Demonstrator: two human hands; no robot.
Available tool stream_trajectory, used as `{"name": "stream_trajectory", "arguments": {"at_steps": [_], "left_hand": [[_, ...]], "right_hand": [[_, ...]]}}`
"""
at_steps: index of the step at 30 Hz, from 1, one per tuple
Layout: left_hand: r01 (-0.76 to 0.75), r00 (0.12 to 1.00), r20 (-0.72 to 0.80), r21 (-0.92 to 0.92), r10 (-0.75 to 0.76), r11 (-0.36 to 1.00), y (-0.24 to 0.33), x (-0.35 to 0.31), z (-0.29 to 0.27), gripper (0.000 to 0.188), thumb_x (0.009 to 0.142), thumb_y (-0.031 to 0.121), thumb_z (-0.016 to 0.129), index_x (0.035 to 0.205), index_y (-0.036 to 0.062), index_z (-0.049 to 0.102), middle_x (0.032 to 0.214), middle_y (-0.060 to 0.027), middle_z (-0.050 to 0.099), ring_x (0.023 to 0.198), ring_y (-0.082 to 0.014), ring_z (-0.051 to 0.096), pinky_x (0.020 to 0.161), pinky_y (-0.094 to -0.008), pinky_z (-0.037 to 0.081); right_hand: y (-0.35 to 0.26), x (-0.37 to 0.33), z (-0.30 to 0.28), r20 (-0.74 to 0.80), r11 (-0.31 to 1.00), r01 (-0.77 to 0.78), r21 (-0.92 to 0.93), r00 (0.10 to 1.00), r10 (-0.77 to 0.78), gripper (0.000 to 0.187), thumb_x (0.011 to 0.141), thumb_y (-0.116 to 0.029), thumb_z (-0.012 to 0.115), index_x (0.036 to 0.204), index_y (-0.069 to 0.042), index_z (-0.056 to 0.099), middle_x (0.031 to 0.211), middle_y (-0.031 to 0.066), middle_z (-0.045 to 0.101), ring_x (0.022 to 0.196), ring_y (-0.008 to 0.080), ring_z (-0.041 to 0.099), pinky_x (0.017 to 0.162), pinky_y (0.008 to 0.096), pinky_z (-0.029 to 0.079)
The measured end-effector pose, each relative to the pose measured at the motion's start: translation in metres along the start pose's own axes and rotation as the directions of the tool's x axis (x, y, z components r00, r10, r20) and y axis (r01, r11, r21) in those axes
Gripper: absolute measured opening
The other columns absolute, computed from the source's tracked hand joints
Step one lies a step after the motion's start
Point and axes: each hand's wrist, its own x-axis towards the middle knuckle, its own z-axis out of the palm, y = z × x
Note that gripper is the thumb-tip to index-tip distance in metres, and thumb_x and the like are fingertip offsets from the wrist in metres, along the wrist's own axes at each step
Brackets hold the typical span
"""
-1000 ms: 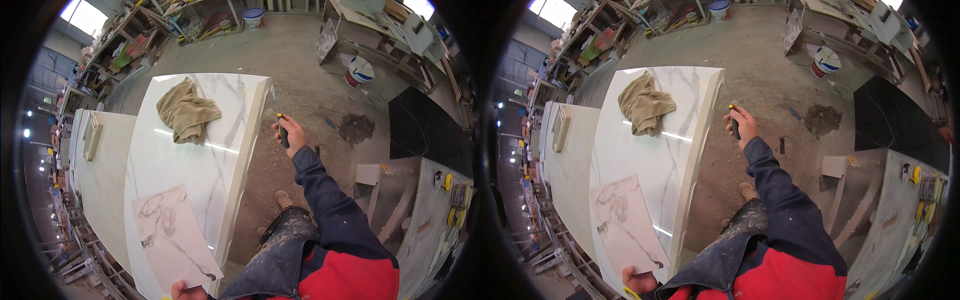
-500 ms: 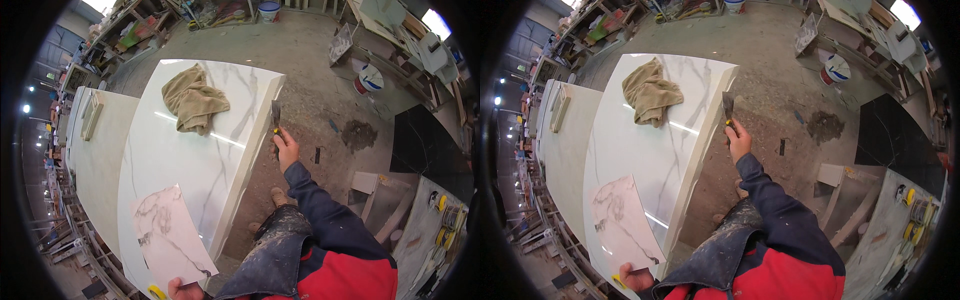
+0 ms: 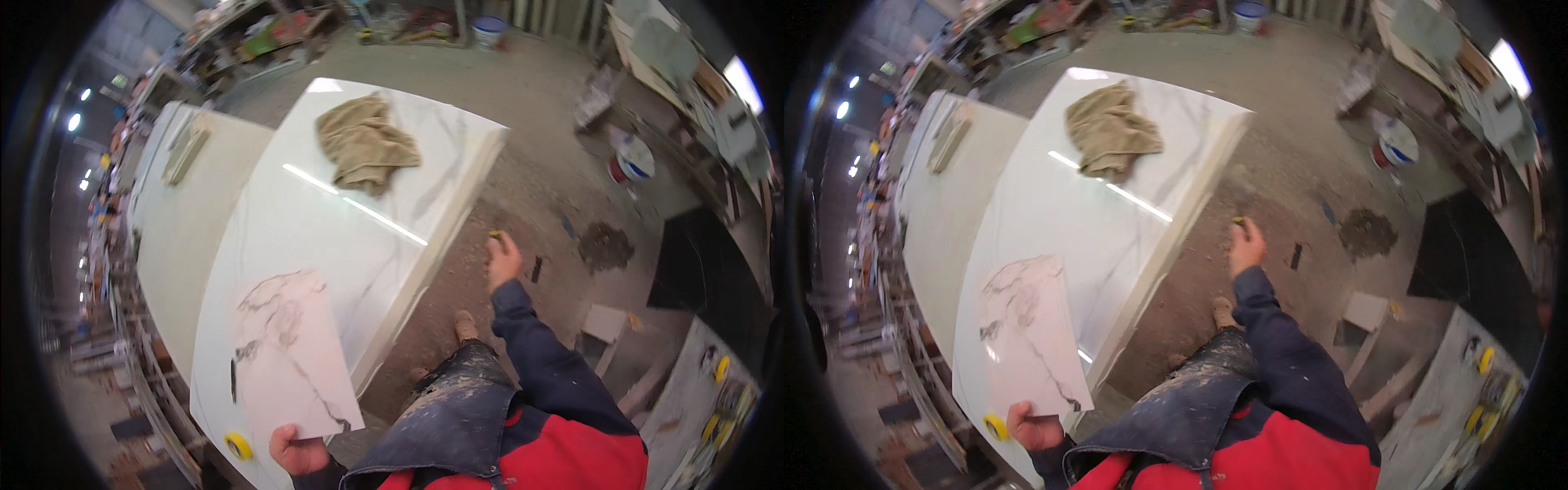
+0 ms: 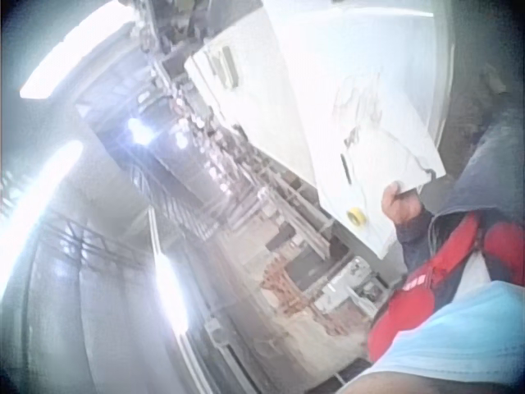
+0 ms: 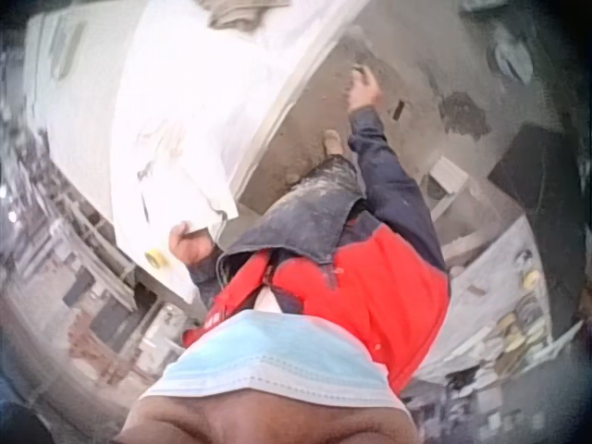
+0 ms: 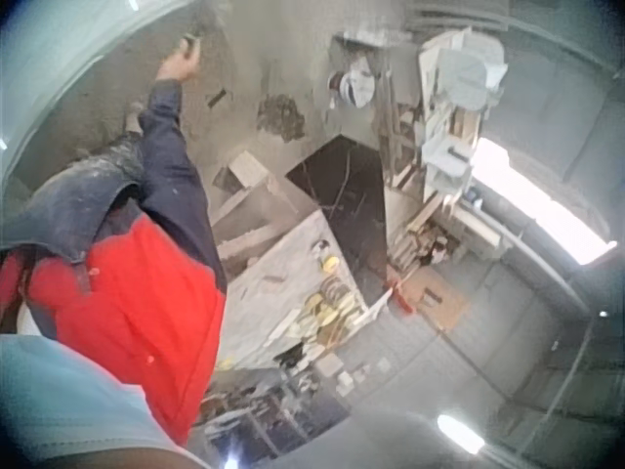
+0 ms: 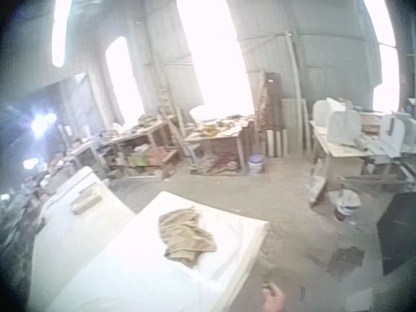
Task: The person applies a white paste to a marble-patterned tile using a trowel. They scoop paste from a bucket, spread it across the tile surface, and scrape excess paste off the trowel onto a workbench.
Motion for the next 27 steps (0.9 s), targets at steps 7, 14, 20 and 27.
{"name": "stream_trajectory", "arguments": {"at_steps": [7, 14, 20, 27], "left_hand": [[0.04, 0.995, -0.071, -0.299, -0.063, 0.953, 0.026, -0.021, -0.04, 0.063, 0.072, 0.007, 0.054, 0.134, -0.0028, 0.05, 0.13, -0.0163, 0.06, 0.122, -0.035, 0.056, 0.107, -0.0488, 0.043], [0.024, 1.0, 0.03, -0.579, -0.009, 0.815, 0.039, -0.038, -0.122, 0.062, 0.072, 0.009, 0.053, 0.133, -0.002, 0.052, 0.127, -0.0172, 0.062, 0.119, -0.0368, 0.059, 0.104, -0.0518, 0.046], [-0.197, 0.979, -0.159, -0.604, 0.125, 0.772, 0.063, -0.071, -0.21, 0.055, 0.073, 0.011, 0.053, 0.126, 0.0008, 0.056, 0.119, -0.0133, 0.066, 0.108, -0.0335, 0.064, 0.094, -0.049, 0.051], [-0.279, 0.96, -0.217, -0.705, 0.177, 0.652, 0.08, -0.083, -0.291, 0.046, 0.078, 0.012, 0.055, 0.123, 0.0041, 0.058, 0.119, -0.0113, 0.066, 0.103, -0.0309, 0.066, 0.083, -0.0445, 0.056]], "right_hand": [[-0.137, -0.188, 0.015, 0.759, 0.974, 0.191, -0.122, 0.65, -0.033, 0.045, 0.089, -0.002, 0.058, 0.134, 0.002, 0.057, 0.091, 0.0067, 0.065, 0.061, 0.0086, 0.055, 0.053, 0.022, 0.044], [-0.113, -0.348, 0.071, 0.983, 0.72, 0.683, 0.122, 0.015, -0.181, 0.047, 0.083, -0.004, 0.071, 0.129, -0.006, 0.063, 0.105, 0.0163, 0.071, 0.095, 0.0244, 0.071, 0.084, 0.0313, 0.054], [-0.076, -0.431, 0.076, 0.978, 0.566, 0.798, 0.207, -0.183, -0.1, 0.046, 0.084, -0.007, 0.072, 0.129, -0.011, 0.063, 0.104, 0.0157, 0.071, 0.09, 0.0309, 0.071, 0.078, 0.0353, 0.057], [-0.043, -0.486, 0.064, 0.975, 0.497, 0.841, 0.215, -0.212, -0.063, 0.048, 0.086, -0.01, 0.072, 0.133, -0.011, 0.061, 0.095, 0.0148, 0.07, 0.082, 0.0273, 0.07, 0.072, 0.0357, 0.056]]}}
